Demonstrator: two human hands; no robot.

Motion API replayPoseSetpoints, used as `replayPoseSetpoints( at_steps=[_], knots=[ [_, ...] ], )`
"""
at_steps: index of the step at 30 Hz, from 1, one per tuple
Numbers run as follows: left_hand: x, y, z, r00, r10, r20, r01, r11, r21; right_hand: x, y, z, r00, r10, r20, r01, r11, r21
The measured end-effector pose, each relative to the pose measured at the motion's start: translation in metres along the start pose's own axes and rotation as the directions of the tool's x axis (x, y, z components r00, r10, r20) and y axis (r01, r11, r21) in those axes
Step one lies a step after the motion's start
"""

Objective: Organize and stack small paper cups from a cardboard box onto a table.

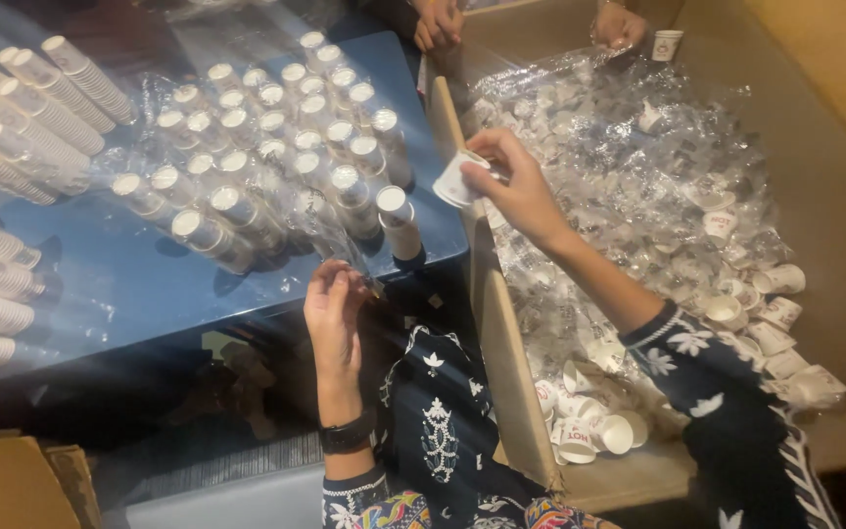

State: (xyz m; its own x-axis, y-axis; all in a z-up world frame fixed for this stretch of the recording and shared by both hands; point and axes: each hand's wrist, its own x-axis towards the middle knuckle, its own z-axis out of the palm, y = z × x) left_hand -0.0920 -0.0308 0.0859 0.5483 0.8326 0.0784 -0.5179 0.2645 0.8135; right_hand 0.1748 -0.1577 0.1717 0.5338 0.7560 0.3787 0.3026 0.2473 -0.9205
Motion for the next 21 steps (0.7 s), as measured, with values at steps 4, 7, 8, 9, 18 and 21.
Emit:
replayPoseSetpoints(
  at_steps=[4, 7, 8, 9, 18, 21],
  knots=[
    [-0.007, 0.015, -0.008, 0.998, 0.024, -0.061, -0.025, 1.000, -0.002, 0.023, -0.005, 0.045, 0.942, -0.324, 0.090, 0.336, 0.919, -0.205],
    [-0.016, 0.024, -0.019, 0.997, 0.035, -0.066, -0.033, 0.999, 0.033, 0.028, 0.002, 0.066, 0.912, -0.379, 0.159, 0.411, 0.853, -0.323],
    [-0.017, 0.028, -0.022, 0.996, 0.039, -0.080, -0.037, 0.999, 0.026, 0.030, 0.002, 0.069, 0.916, -0.376, 0.142, 0.402, 0.856, -0.325],
    [-0.017, 0.031, -0.025, 0.995, 0.043, -0.092, -0.042, 0.999, 0.018, 0.033, 0.003, 0.071, 0.919, -0.373, 0.127, 0.394, 0.859, -0.328],
    [-0.013, 0.027, -0.031, 0.990, 0.024, -0.142, -0.025, 1.000, 0.001, 0.038, -0.013, 0.067, 0.833, -0.529, 0.159, 0.546, 0.747, -0.380],
    [-0.018, 0.027, -0.027, 0.992, -0.010, -0.127, 0.010, 1.000, 0.005, 0.041, 0.002, 0.068, 0.881, -0.421, 0.216, 0.472, 0.804, -0.362]
  ],
)
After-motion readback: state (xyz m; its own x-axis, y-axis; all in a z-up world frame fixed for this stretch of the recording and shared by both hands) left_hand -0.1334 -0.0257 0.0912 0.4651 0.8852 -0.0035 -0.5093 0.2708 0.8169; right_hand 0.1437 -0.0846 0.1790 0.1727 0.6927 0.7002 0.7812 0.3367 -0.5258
